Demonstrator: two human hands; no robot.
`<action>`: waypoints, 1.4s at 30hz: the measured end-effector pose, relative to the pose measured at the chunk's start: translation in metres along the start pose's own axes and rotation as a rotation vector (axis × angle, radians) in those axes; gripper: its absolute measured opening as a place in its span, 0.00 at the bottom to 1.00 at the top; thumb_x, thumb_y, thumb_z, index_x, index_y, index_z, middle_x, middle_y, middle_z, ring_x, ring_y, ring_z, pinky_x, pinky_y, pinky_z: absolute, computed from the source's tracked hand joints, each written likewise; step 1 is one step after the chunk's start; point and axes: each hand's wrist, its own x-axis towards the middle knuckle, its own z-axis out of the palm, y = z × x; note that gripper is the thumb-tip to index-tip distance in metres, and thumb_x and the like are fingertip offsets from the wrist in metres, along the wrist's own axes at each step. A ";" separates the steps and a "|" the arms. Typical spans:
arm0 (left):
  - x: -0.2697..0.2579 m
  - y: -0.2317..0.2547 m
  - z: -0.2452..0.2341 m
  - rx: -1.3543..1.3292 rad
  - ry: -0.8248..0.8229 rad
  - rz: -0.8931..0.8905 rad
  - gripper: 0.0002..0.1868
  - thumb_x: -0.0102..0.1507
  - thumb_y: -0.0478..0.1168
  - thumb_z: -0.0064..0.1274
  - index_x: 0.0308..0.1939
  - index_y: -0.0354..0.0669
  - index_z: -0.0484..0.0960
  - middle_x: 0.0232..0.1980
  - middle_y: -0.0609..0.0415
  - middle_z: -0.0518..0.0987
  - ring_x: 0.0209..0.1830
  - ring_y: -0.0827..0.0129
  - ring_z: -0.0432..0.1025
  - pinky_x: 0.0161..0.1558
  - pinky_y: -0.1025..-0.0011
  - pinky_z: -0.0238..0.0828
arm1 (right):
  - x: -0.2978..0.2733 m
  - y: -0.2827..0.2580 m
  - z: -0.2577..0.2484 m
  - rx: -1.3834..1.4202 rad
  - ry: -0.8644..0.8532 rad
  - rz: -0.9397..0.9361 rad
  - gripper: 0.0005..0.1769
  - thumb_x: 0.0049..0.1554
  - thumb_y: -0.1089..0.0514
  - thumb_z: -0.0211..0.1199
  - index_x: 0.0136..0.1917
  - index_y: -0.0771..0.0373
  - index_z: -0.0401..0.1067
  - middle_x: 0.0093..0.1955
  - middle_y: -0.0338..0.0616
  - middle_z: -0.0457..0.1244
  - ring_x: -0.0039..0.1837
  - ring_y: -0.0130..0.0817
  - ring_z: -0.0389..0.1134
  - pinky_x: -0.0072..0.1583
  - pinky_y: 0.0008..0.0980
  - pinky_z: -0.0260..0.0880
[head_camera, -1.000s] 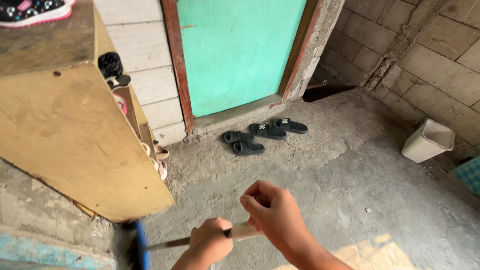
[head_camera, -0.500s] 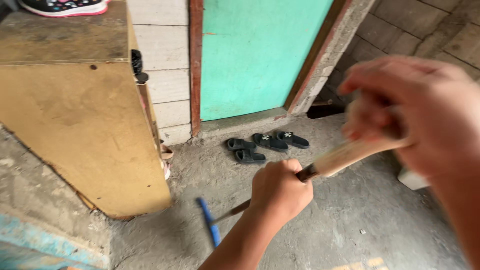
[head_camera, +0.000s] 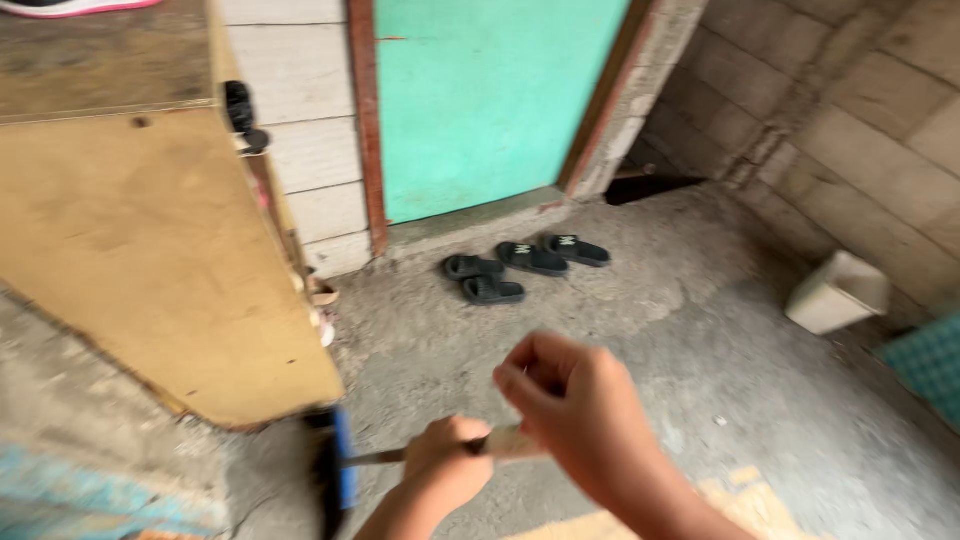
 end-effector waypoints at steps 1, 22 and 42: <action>0.002 0.022 0.000 -0.050 -0.021 0.040 0.06 0.58 0.39 0.51 0.36 0.48 0.81 0.40 0.49 0.84 0.46 0.51 0.78 0.48 0.54 0.74 | 0.000 -0.007 -0.015 -0.098 0.030 -0.006 0.10 0.56 0.54 0.67 0.41 0.64 0.77 0.22 0.36 0.63 0.27 0.25 0.58 0.31 0.32 0.55; -0.019 0.039 0.012 0.147 0.113 -0.147 0.09 0.63 0.49 0.54 0.32 0.52 0.81 0.33 0.57 0.82 0.42 0.61 0.78 0.56 0.55 0.59 | 0.029 0.044 -0.060 0.141 -0.271 0.165 0.15 0.60 0.51 0.63 0.53 0.63 0.78 0.37 0.47 0.70 0.39 0.33 0.72 0.45 0.29 0.78; 0.060 0.266 0.058 -0.008 0.349 0.518 0.14 0.62 0.45 0.51 0.23 0.44 0.80 0.26 0.46 0.81 0.30 0.49 0.76 0.41 0.58 0.65 | 0.047 0.049 -0.276 0.234 0.152 -0.136 0.11 0.62 0.56 0.64 0.52 0.65 0.80 0.34 0.47 0.62 0.38 0.41 0.66 0.47 0.47 0.78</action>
